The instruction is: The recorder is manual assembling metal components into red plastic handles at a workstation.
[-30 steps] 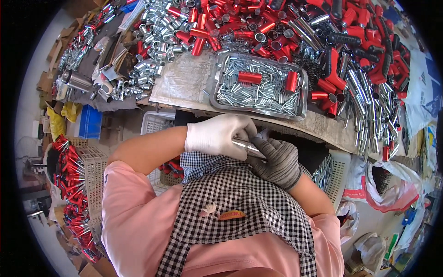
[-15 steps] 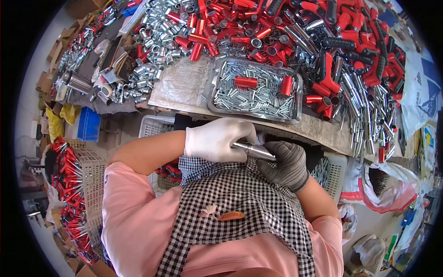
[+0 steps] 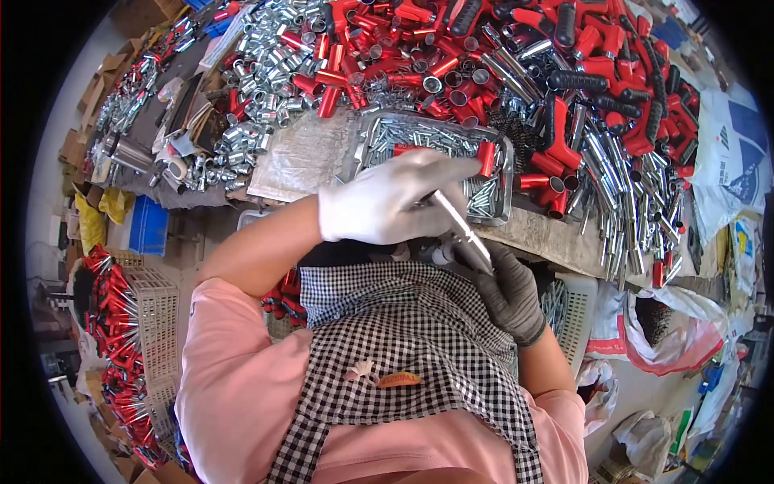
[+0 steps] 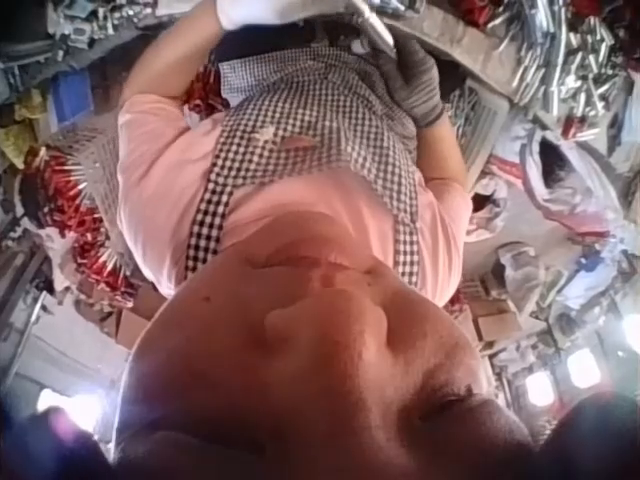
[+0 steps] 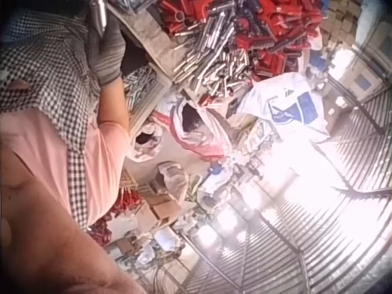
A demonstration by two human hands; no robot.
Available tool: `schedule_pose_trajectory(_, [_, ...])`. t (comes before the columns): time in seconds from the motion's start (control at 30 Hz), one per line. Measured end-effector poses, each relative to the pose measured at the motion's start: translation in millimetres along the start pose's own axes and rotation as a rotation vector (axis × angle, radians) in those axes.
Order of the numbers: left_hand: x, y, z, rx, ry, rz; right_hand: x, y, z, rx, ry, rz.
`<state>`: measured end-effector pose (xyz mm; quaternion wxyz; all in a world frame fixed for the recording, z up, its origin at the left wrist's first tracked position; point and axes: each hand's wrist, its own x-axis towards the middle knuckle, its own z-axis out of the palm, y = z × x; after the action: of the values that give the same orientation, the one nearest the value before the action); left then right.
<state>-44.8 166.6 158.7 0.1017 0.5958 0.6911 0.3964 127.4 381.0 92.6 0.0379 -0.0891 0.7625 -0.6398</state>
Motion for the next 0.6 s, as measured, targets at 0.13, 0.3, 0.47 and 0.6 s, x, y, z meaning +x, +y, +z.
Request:
schedule_pose_trajectory(0.13, [24, 2, 14, 0.462, 0.333, 0.002, 2, 1, 9, 0.155, 0.194, 0.031])
schedule_pose_trajectory(0.3, [21, -40, -13, 0.260, 0.248, -0.190, -13, 13, 2, -0.136, 0.075, -0.006])
schedule_pose_trajectory(0.47, [21, -61, -1, 0.775, -0.121, -0.441, -11, 10, 12, 0.069, 0.150, 0.074])
schedule_pose_trajectory(0.6, [20, -71, -3, 0.745, -0.036, -0.382, -5, 8, 20, 0.361, 0.160, 0.109])
